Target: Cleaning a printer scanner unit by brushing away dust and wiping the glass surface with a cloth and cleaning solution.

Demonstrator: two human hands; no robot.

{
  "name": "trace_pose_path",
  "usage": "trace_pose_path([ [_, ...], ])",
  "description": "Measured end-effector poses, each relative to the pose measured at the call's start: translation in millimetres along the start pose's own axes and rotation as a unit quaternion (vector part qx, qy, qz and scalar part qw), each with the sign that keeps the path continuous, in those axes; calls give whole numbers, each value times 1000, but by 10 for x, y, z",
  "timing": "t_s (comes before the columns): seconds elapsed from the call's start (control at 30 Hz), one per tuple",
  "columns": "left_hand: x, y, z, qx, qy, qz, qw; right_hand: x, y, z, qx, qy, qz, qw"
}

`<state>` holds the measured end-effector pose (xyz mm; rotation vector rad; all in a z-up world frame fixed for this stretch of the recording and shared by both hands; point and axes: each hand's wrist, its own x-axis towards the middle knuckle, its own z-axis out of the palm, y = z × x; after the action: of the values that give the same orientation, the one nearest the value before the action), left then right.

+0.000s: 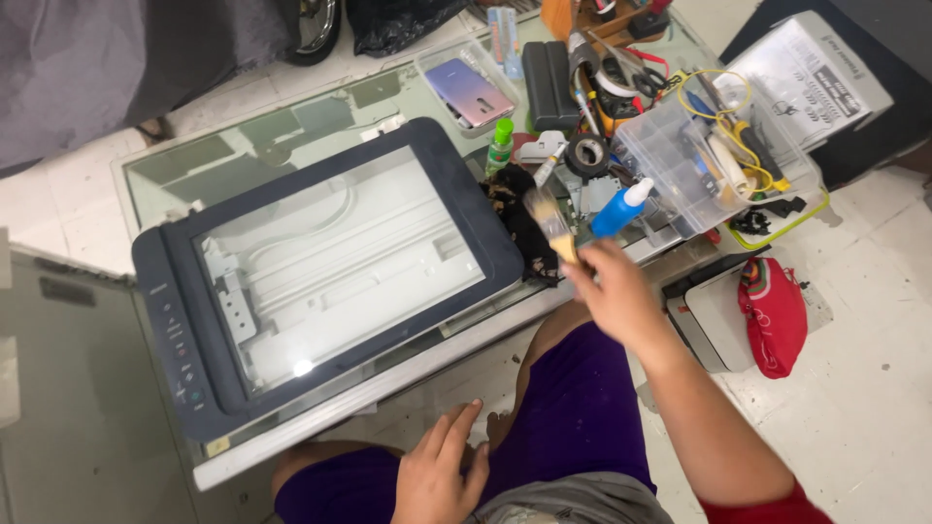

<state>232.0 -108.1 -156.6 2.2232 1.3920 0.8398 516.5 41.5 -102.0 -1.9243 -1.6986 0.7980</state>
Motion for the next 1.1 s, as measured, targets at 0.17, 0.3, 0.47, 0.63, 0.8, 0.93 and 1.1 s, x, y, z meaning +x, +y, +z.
trace_pose_path([
  [0.17, -74, 37, -80, -4, 1, -15, 1000, 462, -221, 50, -110, -3, -89, 990],
  [0.3, -140, 21, -111, -38, -57, -34, 997, 583, -59, 170, -131, 65, -118, 982],
  [0.47, -287, -140, 63, -20, -14, -25, 999, 187, 294, 25, -70, 217, -93, 969],
  [0.63, -183, -212, 127, -21, -31, -17, 999, 311, 579, -141, 32, 327, -33, 944],
  [0.8, 212, 44, -106, -54, -52, 69, 995, 376, 506, -240, -27, 288, -76, 954],
  [0.93, 525, 320, -327, -116, 36, 114, 986, -172, 108, -364, -61, 348, -213, 911],
  [1.1, 825, 385, -325, -151, 1, 77, 985, -530, -345, 136, 54, 75, -209, 973],
])
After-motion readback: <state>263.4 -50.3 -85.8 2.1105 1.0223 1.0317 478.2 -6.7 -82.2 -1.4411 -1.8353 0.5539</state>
